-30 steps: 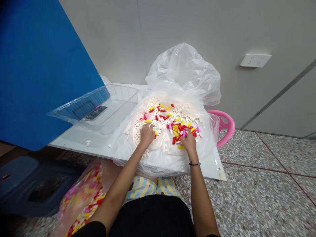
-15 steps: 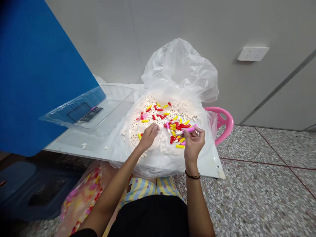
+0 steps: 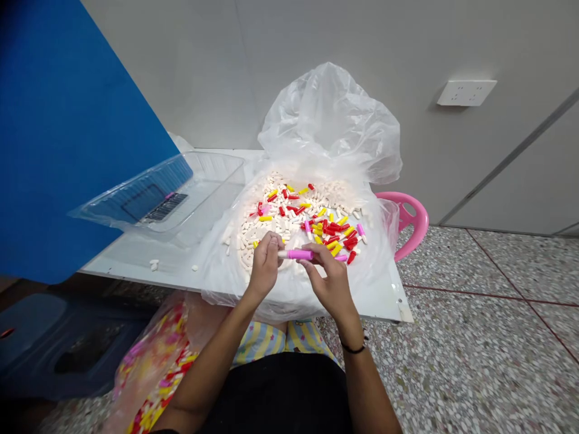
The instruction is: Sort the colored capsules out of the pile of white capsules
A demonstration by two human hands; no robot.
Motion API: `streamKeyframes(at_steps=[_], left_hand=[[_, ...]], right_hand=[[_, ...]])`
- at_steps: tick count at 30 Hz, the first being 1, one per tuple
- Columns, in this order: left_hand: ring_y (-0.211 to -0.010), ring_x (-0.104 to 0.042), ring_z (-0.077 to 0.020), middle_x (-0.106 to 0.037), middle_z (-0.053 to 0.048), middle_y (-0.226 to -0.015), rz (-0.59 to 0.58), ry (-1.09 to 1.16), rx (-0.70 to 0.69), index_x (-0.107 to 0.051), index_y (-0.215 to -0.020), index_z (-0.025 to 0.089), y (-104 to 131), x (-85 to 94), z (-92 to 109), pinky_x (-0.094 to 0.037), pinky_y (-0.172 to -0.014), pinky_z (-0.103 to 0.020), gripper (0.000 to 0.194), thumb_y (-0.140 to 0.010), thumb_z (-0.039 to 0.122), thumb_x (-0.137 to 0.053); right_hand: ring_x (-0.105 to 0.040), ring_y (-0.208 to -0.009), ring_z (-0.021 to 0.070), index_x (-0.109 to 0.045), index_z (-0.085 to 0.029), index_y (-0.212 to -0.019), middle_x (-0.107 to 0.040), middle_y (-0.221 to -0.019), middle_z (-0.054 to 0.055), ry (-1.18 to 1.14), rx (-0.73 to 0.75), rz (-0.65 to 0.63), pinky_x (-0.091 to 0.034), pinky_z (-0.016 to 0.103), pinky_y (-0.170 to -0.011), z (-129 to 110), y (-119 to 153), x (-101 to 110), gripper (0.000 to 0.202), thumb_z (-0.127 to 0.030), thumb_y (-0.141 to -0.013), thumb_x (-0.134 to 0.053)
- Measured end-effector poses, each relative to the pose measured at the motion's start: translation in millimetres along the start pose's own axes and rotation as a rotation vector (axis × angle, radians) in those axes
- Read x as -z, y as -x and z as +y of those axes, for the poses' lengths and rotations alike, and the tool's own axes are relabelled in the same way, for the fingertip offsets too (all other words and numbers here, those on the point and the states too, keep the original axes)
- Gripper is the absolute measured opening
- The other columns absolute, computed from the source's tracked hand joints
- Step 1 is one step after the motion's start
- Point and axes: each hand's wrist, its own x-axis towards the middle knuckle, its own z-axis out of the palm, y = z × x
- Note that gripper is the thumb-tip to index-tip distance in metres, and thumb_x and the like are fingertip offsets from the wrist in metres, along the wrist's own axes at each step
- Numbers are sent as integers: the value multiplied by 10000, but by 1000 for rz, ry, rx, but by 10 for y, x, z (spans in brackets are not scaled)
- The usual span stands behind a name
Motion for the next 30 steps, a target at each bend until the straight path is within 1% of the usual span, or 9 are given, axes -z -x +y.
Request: streamKeyframes(at_steps=[4, 7, 10, 12, 15, 18, 21, 27, 30], left_hand=[[-561, -396, -103, -429, 15, -673, -75, -186, -138, -443, -752, 189, 24, 89, 47, -338, -541, -223, 280, -937, 352, -311], [-564, -423, -113, -450, 11, -659, -121, -317, -292, -480, -777, 193, 63, 125, 67, -340, -564, -239, 264, -935, 325, -314], [-536, -421, -109, -468, 12, -655, -227, -388, -379, -507, -823, 198, 85, 147, 52, -334, -557, -243, 228, -929, 294, -330], [-534, -418, -108, -461, 17, -652, -212, -397, -334, -501, -838, 198, 82, 151, 35, -333, -561, -242, 220, -933, 281, -320], [-560, -421, -113, -441, 22, -655, -150, -365, -203, -476, -826, 195, 74, 134, 18, -327, -571, -242, 234, -944, 291, -298], [-561, -408, -111, -431, 29, -655, -210, -317, -140, -470, -831, 192, 94, 94, 17, -317, -574, -240, 230, -945, 302, -303], [-553, -398, -106, -421, 36, -650, -260, -292, -137, -473, -852, 192, 119, 58, 11, -311, -576, -239, 216, -944, 305, -314], [-555, -376, -104, -394, 38, -652, -193, -257, -46, -459, -841, 188, 80, 55, -87, -300, -557, -232, 225, -944, 316, -306], [-561, -390, -103, -407, 36, -655, -212, -273, -37, -465, -844, 187, 77, 46, -161, -311, -558, -227, 227, -940, 319, -307]], right_hand=[[-592, -641, 143, -615, -186, -831, -644, -706, 24, 264, -25, -112, -471, 256, -602, -53, 25, 166, 190, -365, -853, -553], [-481, -445, 105, -509, -180, -556, -503, -448, -12, 59, -262, -230, -392, 226, -473, -34, 39, 151, 444, -443, -904, -428], [-383, -340, 94, -436, -190, -481, -386, -349, -32, -183, -456, -317, -354, 230, -413, 29, 68, 118, 562, -479, -938, -284], [-446, -399, 106, -537, -173, -599, -487, -445, -17, -138, -397, -254, -388, 239, -451, 56, 95, 121, 482, -475, -923, -348], [-553, -605, 131, -604, -174, -948, -623, -748, 24, 118, -123, -100, -449, 262, -594, 49, 128, 149, 244, -390, -842, -563], [-543, -629, 133, -599, -189, -839, -604, -718, 19, 279, 45, -105, -429, 267, -619, 18, 139, 166, 123, -288, -869, -533], [-495, -536, 116, -541, -191, -664, -530, -569, -11, 268, -16, -142, -400, 254, -557, 14, 146, 165, 269, -274, -907, -463], [-620, -743, 169, -618, -189, -978, -668, -874, 56, 216, 50, -101, -496, 303, -701, 88, 235, 170, 185, -294, -827, -596], [-628, -622, 160, -629, -179, -912, -654, -726, 37, 80, -156, -125, -503, 288, -597, 172, 257, 145, 188, -339, -852, -552]])
